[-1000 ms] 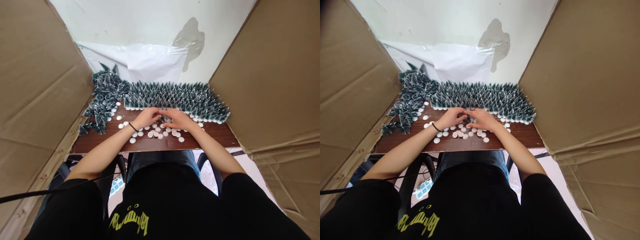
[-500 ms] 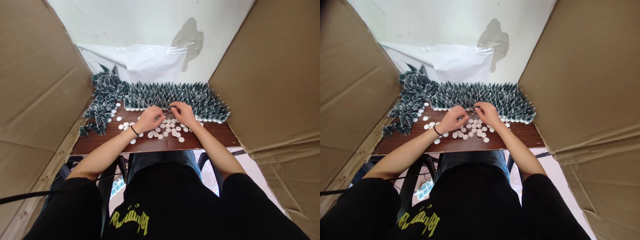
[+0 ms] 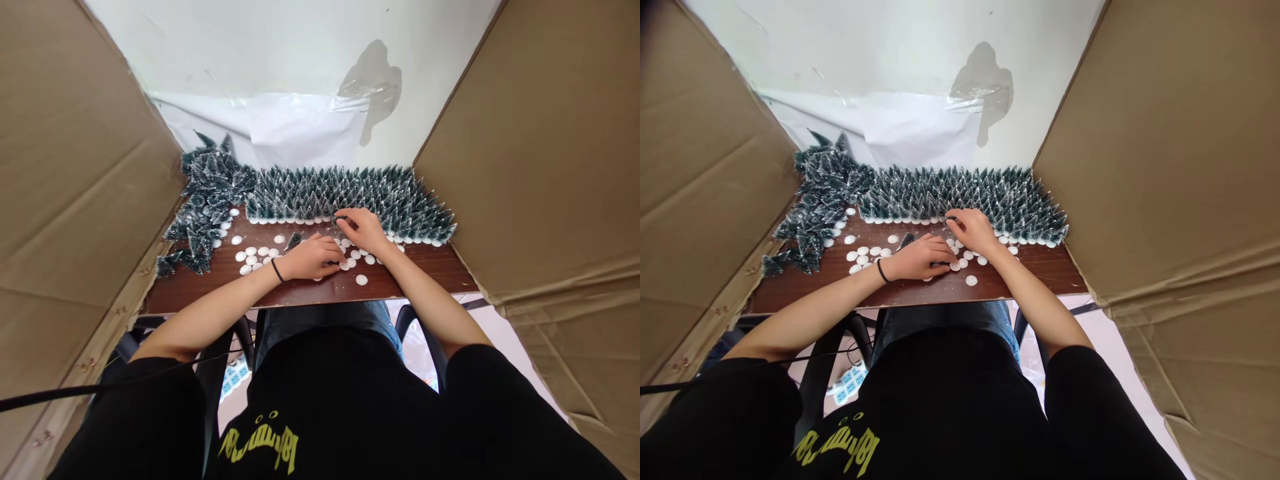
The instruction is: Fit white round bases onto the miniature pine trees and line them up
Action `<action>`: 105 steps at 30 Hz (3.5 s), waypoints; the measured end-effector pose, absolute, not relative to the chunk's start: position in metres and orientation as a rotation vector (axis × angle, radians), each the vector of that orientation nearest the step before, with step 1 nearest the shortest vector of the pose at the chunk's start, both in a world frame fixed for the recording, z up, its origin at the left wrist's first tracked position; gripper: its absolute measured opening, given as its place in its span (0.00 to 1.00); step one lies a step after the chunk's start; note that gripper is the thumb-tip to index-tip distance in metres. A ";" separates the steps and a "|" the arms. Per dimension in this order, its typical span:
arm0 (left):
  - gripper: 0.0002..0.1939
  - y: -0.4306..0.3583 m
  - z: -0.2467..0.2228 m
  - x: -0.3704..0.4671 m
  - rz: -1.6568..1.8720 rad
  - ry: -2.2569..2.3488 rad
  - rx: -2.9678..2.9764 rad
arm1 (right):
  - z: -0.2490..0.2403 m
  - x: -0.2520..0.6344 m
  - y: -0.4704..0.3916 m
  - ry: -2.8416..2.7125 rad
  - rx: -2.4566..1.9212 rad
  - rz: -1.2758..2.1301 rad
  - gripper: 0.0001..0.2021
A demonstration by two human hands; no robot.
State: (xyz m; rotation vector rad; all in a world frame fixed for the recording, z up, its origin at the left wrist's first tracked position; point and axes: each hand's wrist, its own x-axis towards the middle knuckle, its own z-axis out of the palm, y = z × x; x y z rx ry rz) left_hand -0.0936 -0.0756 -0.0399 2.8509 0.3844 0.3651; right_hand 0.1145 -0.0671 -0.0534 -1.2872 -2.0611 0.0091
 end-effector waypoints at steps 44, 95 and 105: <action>0.21 -0.064 -0.038 -0.085 0.873 1.159 1.274 | -0.049 0.104 -0.076 -2.087 -0.923 -0.243 0.15; 0.15 -0.054 -0.046 -0.089 0.822 0.901 1.128 | -0.027 0.151 -0.075 -2.118 -1.408 -0.165 0.18; 0.14 -0.055 -0.046 -0.091 0.779 0.860 1.212 | -0.031 0.149 -0.077 -2.380 -1.472 -0.331 0.15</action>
